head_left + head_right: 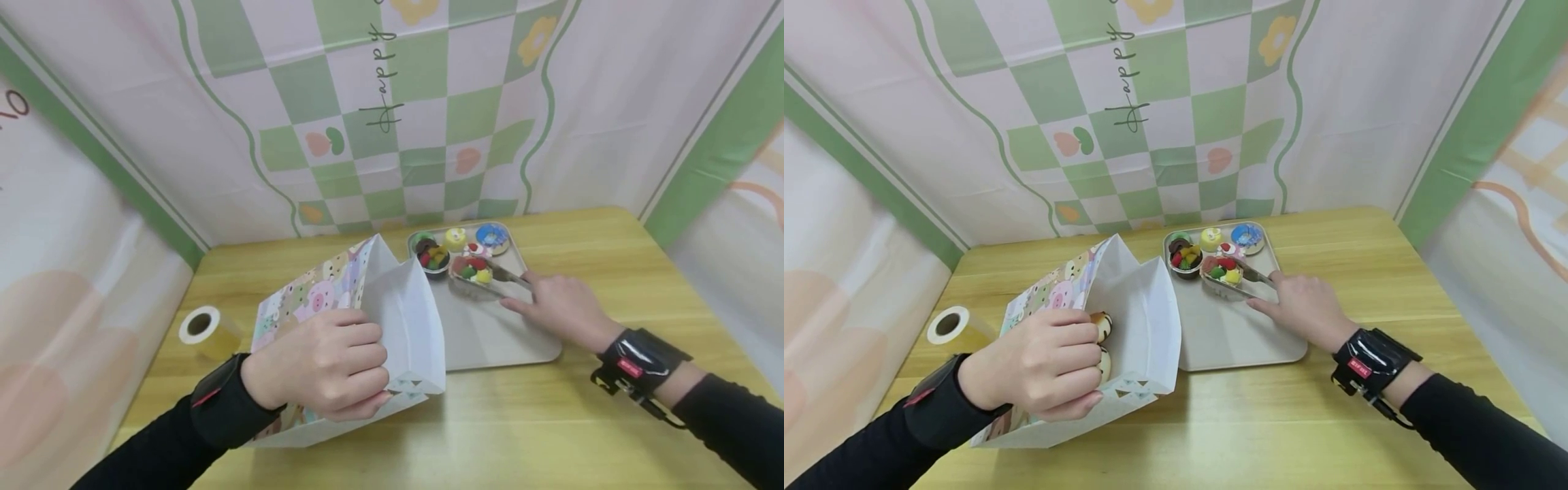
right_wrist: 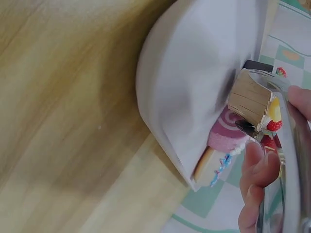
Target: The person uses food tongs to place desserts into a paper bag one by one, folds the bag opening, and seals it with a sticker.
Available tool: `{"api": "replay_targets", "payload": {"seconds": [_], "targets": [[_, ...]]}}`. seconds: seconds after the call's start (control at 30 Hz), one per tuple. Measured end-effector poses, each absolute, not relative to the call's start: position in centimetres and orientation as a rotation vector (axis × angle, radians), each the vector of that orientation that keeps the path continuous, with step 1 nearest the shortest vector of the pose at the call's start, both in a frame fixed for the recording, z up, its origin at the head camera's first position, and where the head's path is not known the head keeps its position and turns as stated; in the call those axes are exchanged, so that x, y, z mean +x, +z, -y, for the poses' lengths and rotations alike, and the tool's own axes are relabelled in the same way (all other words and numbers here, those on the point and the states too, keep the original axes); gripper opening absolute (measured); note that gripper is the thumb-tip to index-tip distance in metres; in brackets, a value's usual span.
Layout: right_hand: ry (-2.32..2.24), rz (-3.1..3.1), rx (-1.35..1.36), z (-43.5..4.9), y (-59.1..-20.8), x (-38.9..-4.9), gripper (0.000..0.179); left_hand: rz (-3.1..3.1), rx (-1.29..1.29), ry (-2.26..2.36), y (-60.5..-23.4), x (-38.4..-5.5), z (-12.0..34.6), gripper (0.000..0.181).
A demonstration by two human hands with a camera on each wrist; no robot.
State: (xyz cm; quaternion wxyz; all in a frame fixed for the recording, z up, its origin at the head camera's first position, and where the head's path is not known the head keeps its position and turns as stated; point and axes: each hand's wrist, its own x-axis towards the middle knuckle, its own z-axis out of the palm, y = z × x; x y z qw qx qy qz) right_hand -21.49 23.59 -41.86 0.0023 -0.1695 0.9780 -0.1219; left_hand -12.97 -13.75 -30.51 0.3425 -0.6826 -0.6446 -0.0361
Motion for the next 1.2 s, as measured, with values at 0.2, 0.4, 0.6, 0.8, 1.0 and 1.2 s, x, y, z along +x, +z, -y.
{"api": "replay_targets", "payload": {"seconds": [0.2, 0.4, 0.6, 0.8, 1.0, 1.2], "targets": [[-0.389, -3.041, -0.511, -24.1, -40.6, -21.1, 0.066, 1.683, -1.775, -0.092, -30.5, -13.0, 13.8, 0.038], [-0.345, -3.051, -0.556, -25.0, -38.9, -20.5, 0.061, 1.680, -1.775, -0.097, -30.4, -13.0, 13.7, 0.038], [-0.260, -3.074, -0.639, -25.8, -37.3, -19.9, 0.060, 1.662, -1.779, -0.105, -30.5, -13.0, 13.7, 0.039], [-0.199, -3.147, -0.726, -26.2, -35.7, -19.3, 0.048, 1.663, -1.777, -0.097, -30.5, -12.9, 13.7, 0.039], [-0.169, -3.167, -0.764, -26.1, -33.8, -18.9, 0.047, 1.668, -1.779, -0.096, -30.4, -13.0, 13.7, 0.039], [-0.152, -3.208, -0.870, -25.6, -32.2, -18.4, 0.040, 1.657, -1.784, -0.104, -30.5, -12.9, 13.7, 0.039]]}}
